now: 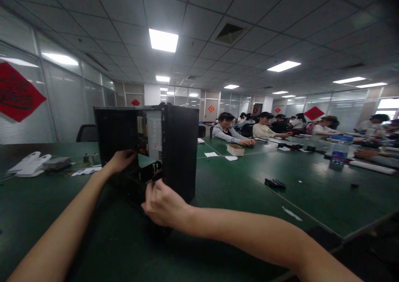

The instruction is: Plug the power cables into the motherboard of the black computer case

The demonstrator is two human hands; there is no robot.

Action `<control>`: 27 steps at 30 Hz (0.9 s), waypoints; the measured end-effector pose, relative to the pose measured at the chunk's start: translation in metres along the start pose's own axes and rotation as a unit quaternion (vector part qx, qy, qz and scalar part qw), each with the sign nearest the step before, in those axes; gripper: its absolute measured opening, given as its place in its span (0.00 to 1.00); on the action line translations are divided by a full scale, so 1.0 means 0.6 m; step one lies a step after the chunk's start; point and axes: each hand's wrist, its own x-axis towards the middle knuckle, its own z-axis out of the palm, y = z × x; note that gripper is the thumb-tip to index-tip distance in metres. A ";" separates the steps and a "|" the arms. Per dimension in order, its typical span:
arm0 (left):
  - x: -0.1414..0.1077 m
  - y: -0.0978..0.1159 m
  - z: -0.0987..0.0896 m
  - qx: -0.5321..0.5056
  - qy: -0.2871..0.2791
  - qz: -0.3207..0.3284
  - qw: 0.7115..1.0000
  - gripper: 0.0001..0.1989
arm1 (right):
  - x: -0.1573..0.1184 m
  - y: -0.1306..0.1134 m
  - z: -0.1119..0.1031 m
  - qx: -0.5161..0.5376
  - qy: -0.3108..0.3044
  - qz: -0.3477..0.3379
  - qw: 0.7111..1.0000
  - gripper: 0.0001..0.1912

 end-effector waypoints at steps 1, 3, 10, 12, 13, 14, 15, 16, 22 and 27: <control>0.003 0.006 0.006 0.008 -0.018 0.011 1.000 0.20 | -0.022 0.015 0.007 0.011 -0.027 0.024 0.999 0.20; 0.008 0.025 0.017 0.024 -0.050 0.028 0.998 0.23 | -0.069 0.049 0.028 0.028 -0.079 0.075 0.994 0.17; 0.004 0.127 0.077 0.079 -0.073 0.096 0.990 0.32 | -0.214 0.184 0.138 0.057 -0.037 0.120 0.990 0.16; -0.004 0.150 0.086 0.093 -0.092 0.111 0.985 0.36 | -0.237 0.205 0.158 0.055 -0.020 0.113 0.992 0.16; -0.008 0.159 0.086 0.104 -0.109 0.113 0.982 0.39 | -0.244 0.211 0.163 0.054 -0.013 0.111 0.992 0.16; -0.012 0.166 0.085 0.116 -0.129 0.113 0.978 0.40 | -0.249 0.214 0.167 0.053 -0.010 0.110 0.992 0.16; -0.015 0.171 0.081 0.127 -0.151 0.115 0.973 0.42 | -0.252 0.216 0.168 0.055 -0.010 0.109 0.992 0.16; -0.018 0.175 0.077 0.135 -0.174 0.121 0.968 0.42 | -0.253 0.216 0.169 0.058 -0.012 0.113 0.992 0.16; -0.027 0.188 0.046 0.152 -0.291 0.160 0.931 0.35 | -0.241 0.225 0.132 0.122 -0.092 0.171 0.973 0.19; -0.030 0.194 0.040 0.158 -0.317 0.159 0.922 0.27 | -0.179 0.145 -0.034 0.447 0.036 0.339 0.827 0.14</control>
